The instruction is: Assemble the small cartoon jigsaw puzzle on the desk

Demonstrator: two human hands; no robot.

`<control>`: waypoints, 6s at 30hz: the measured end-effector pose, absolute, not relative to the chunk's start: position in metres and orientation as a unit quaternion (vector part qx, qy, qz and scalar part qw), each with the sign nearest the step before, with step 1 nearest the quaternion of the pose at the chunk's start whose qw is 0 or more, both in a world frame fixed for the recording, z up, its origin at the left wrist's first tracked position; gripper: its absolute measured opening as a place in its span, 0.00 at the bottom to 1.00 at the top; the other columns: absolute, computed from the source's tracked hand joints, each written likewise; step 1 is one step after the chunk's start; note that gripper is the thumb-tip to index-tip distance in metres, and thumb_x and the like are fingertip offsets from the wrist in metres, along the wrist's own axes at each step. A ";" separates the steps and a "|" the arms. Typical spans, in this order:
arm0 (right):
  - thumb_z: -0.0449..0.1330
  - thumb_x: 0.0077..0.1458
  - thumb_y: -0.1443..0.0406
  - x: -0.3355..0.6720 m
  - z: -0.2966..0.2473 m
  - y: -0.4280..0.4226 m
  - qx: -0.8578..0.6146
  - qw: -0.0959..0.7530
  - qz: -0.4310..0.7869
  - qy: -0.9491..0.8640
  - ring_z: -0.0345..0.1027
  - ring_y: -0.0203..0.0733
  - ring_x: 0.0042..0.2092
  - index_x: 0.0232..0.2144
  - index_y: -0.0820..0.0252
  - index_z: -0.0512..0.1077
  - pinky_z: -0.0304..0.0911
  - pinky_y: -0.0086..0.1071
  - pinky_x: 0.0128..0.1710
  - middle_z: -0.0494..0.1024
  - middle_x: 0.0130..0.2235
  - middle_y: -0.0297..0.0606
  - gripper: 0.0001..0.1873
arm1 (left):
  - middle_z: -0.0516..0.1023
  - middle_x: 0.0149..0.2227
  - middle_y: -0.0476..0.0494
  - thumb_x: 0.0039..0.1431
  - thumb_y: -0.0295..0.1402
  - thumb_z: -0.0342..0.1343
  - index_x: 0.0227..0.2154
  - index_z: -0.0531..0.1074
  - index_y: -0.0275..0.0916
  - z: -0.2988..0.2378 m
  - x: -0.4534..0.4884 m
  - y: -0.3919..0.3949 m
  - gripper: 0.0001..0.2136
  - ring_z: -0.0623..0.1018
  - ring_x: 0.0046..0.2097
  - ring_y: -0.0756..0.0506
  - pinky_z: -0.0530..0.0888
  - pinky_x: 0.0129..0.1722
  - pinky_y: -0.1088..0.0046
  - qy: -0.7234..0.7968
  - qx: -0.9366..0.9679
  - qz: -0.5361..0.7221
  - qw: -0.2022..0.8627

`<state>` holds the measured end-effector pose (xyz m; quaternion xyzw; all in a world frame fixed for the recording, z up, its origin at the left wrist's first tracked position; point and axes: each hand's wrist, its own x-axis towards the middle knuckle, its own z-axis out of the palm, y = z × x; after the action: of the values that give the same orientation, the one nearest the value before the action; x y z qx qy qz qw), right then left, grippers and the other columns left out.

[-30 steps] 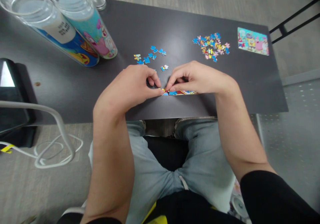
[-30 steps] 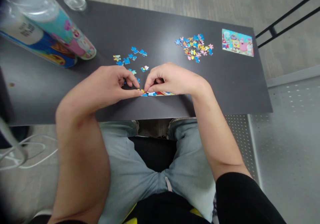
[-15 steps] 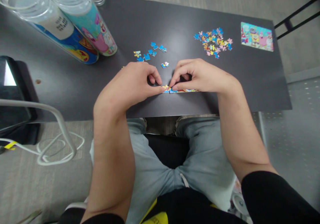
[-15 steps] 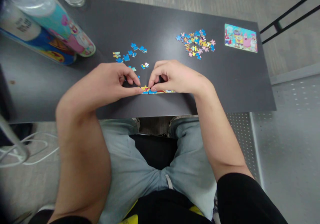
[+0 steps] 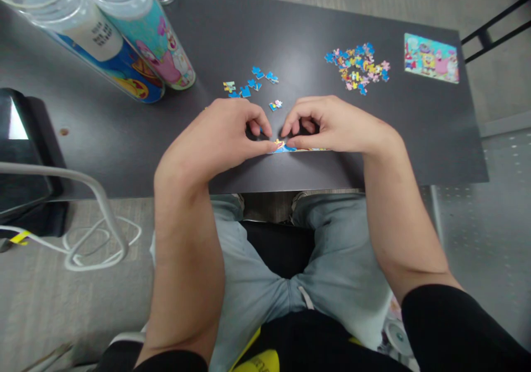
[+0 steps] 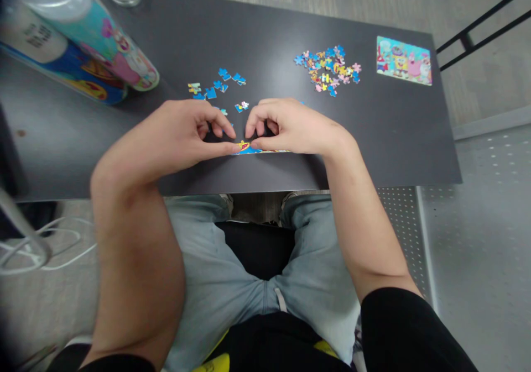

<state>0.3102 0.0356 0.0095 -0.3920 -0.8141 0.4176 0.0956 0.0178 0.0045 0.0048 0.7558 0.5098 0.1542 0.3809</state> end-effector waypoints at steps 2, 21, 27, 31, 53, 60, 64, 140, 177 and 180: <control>0.80 0.72 0.49 0.310 0.012 0.035 -0.406 0.103 0.424 -0.803 0.72 0.49 0.41 0.47 0.48 0.87 0.68 0.46 0.44 0.85 0.42 0.37 0.14 | 0.88 0.42 0.44 0.72 0.49 0.73 0.44 0.92 0.44 0.009 0.013 0.004 0.13 0.82 0.41 0.38 0.75 0.46 0.55 0.517 0.752 0.180 0.367; 0.87 0.63 0.47 0.287 -0.011 0.052 -0.466 0.159 0.320 -0.809 0.79 0.59 0.46 0.49 0.48 0.79 0.74 0.52 0.46 0.84 0.45 0.42 0.27 | 0.87 0.40 0.46 0.66 0.46 0.76 0.49 0.86 0.47 0.003 -0.062 -0.002 0.14 0.82 0.39 0.40 0.79 0.42 0.60 0.637 0.660 0.221 0.331; 0.85 0.67 0.49 0.264 -0.022 0.052 -0.456 0.160 0.306 -0.820 0.80 0.63 0.47 0.52 0.46 0.79 0.75 0.55 0.47 0.86 0.47 0.44 0.23 | 0.88 0.42 0.45 0.68 0.46 0.75 0.47 0.87 0.48 0.000 -0.057 0.001 0.11 0.83 0.41 0.38 0.79 0.45 0.58 0.623 0.675 0.216 0.332; 0.81 0.72 0.53 0.246 -0.021 0.055 -0.453 0.161 0.299 -0.824 0.81 0.65 0.52 0.51 0.48 0.77 0.77 0.60 0.55 0.87 0.52 0.48 0.18 | 0.88 0.42 0.44 0.67 0.45 0.76 0.46 0.88 0.48 -0.001 -0.057 0.001 0.11 0.85 0.44 0.36 0.80 0.46 0.57 0.620 0.682 0.215 0.323; 0.83 0.70 0.45 0.258 -0.003 0.043 -0.369 0.221 0.483 -0.763 0.77 0.47 0.40 0.50 0.49 0.85 0.70 0.41 0.40 0.89 0.43 0.36 0.21 | 0.87 0.45 0.49 0.66 0.34 0.79 0.48 0.83 0.43 0.009 -0.016 0.000 0.13 0.80 0.42 0.43 0.75 0.45 0.64 0.518 0.680 0.280 0.437; 0.84 0.66 0.47 0.272 -0.004 0.041 -0.391 0.161 0.486 -0.765 0.83 0.51 0.41 0.44 0.49 0.86 0.74 0.41 0.40 0.92 0.39 0.37 0.19 | 0.83 0.47 0.48 0.57 0.35 0.89 0.45 0.81 0.44 0.004 0.002 0.003 0.22 0.82 0.48 0.39 0.73 0.50 0.60 0.523 0.765 0.196 0.321; 0.84 0.65 0.47 0.274 -0.007 0.041 -0.400 0.148 0.494 -0.757 0.87 0.54 0.43 0.43 0.48 0.87 0.79 0.44 0.44 0.96 0.43 0.40 0.18 | 0.88 0.50 0.45 0.60 0.35 0.87 0.45 0.79 0.46 -0.004 0.014 0.002 0.21 0.86 0.53 0.35 0.78 0.55 0.57 0.507 0.792 0.183 0.289; 0.76 0.78 0.63 0.208 -0.004 0.117 -0.429 0.136 0.272 -0.851 0.87 0.64 0.58 0.51 0.48 0.90 0.82 0.57 0.65 0.91 0.59 0.47 0.04 | 0.86 0.37 0.47 0.73 0.32 0.72 0.42 0.81 0.48 -0.002 -0.033 0.022 0.05 0.86 0.41 0.36 0.78 0.42 0.57 0.618 0.671 0.204 0.356; 0.80 0.66 0.70 0.210 -0.011 0.115 -0.417 0.180 0.348 -0.820 0.83 0.57 0.47 0.41 0.48 0.82 0.80 0.53 0.55 0.91 0.45 0.39 0.13 | 0.86 0.39 0.47 0.76 0.29 0.74 0.43 0.81 0.45 0.010 -0.021 0.014 0.07 0.86 0.43 0.38 0.78 0.46 0.57 0.630 0.659 0.185 0.366; 0.79 0.67 0.66 0.221 -0.010 0.116 -0.389 0.212 0.398 -0.803 0.80 0.51 0.44 0.43 0.48 0.80 0.78 0.49 0.53 0.91 0.44 0.37 0.11 | 0.85 0.41 0.47 0.69 0.31 0.79 0.43 0.82 0.45 0.009 -0.019 0.014 0.10 0.86 0.45 0.37 0.79 0.50 0.57 0.624 0.672 0.189 0.352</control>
<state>0.2208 0.1159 -0.0103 -0.3890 -0.8031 0.3982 0.2122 -0.0193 0.0141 0.0095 0.6718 0.6239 0.1892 0.3516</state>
